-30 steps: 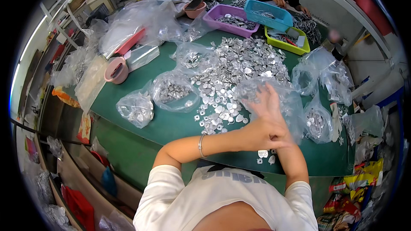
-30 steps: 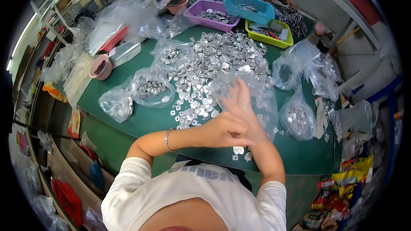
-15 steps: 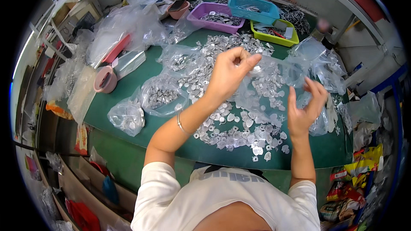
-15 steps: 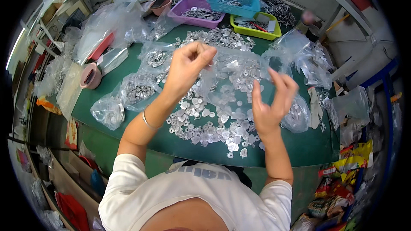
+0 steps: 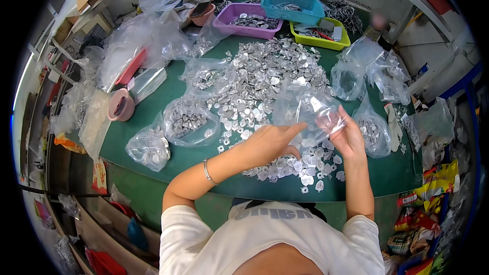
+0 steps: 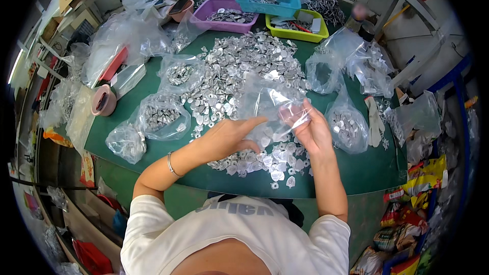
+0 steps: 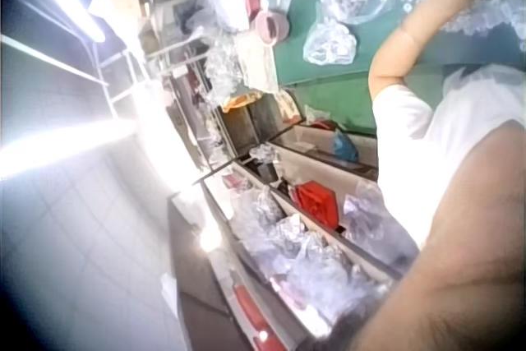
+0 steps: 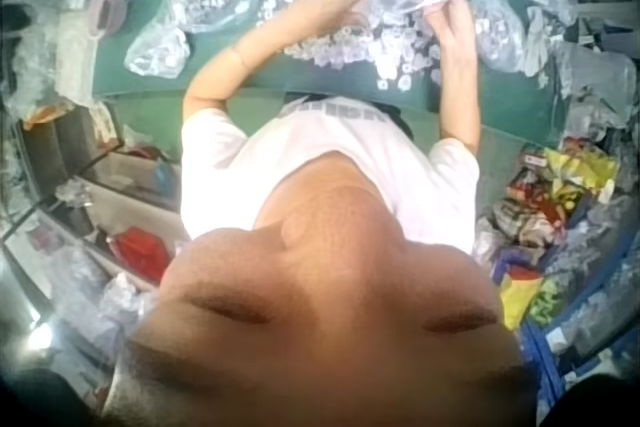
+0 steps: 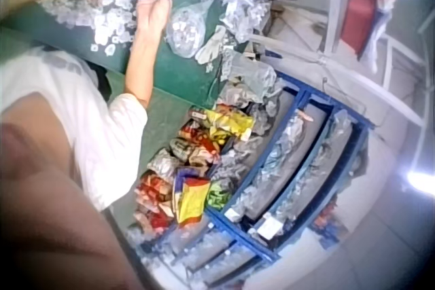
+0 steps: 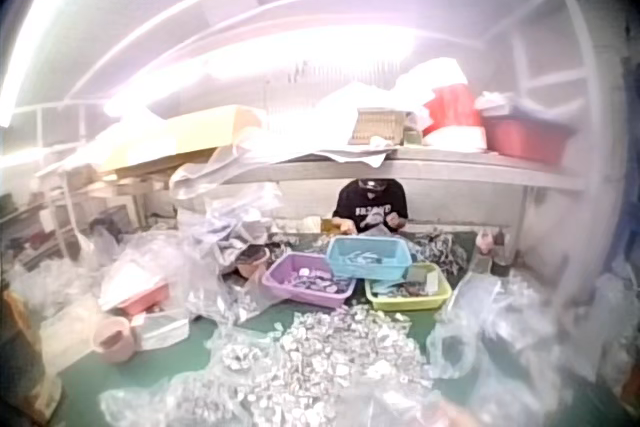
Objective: The person sorts through a large pile of small metal components on a green desk by hand, picking up individual pieces, inspecting them, and placing them into different plastic bags.
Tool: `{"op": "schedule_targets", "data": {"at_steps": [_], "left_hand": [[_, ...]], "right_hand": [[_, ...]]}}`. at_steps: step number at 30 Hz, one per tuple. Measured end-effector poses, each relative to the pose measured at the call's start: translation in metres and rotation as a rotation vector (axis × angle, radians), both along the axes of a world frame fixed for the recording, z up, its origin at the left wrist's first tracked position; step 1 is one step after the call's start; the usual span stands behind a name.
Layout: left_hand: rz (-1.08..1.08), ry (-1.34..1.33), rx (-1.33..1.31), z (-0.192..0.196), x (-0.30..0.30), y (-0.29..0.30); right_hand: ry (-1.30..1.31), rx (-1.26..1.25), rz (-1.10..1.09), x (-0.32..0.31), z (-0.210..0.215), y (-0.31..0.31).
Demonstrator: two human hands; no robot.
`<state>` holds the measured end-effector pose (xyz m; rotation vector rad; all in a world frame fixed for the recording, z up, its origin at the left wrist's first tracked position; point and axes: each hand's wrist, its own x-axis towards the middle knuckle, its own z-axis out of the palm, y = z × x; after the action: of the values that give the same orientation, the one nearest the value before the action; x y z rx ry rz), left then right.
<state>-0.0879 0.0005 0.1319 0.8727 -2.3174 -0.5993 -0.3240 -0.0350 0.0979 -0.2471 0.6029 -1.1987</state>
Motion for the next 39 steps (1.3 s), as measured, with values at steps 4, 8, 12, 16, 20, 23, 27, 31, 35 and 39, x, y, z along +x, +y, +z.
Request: {"op": "schedule_targets", "data": {"at_steps": [4, 8, 12, 16, 20, 23, 27, 31, 35, 39], "left_hand": [[0.187, -0.103, 0.002, -0.013, 0.019, -0.016], [0.517, 0.112, -0.197, -0.011, 0.022, -0.026], [0.574, 0.669, 0.483, -0.032, 0.015, -0.041], [0.411, 1.517, 1.461, -0.047, 0.007, -0.055], [-0.368, 1.819, 1.616, -0.074, 0.023, -0.071], [-0.009, 1.28, 1.29, -0.035, 0.012, -0.056], [-0.134, 0.55, 1.146, -0.058, 0.02, -0.063], [-0.227, 1.253, 1.469, -0.068, 0.01, -0.089], [-0.033, 1.198, 1.636, -0.043, -0.03, -0.119], [-0.074, 1.233, 1.288, -0.009, -0.049, -0.187]], "right_hand": [[0.158, -0.072, -0.025, 0.008, -0.008, -0.004], [0.002, -0.147, 0.32, -0.006, -0.023, -0.002], [0.004, 0.044, 0.114, 0.029, 0.018, 0.009], [-0.109, 0.389, -0.195, 0.044, 0.024, -0.003], [-0.525, 0.022, 0.203, 0.012, -0.035, -0.017], [-0.365, 0.165, 0.065, 0.011, -0.016, -0.019], [-0.263, 0.027, 0.194, -0.003, -0.029, -0.022], [0.365, -0.216, -0.032, 0.005, -0.001, -0.015], [1.223, -0.661, -0.091, 0.001, -0.012, -0.014], [1.502, -0.677, -0.16, -0.02, 0.009, -0.056]]}}
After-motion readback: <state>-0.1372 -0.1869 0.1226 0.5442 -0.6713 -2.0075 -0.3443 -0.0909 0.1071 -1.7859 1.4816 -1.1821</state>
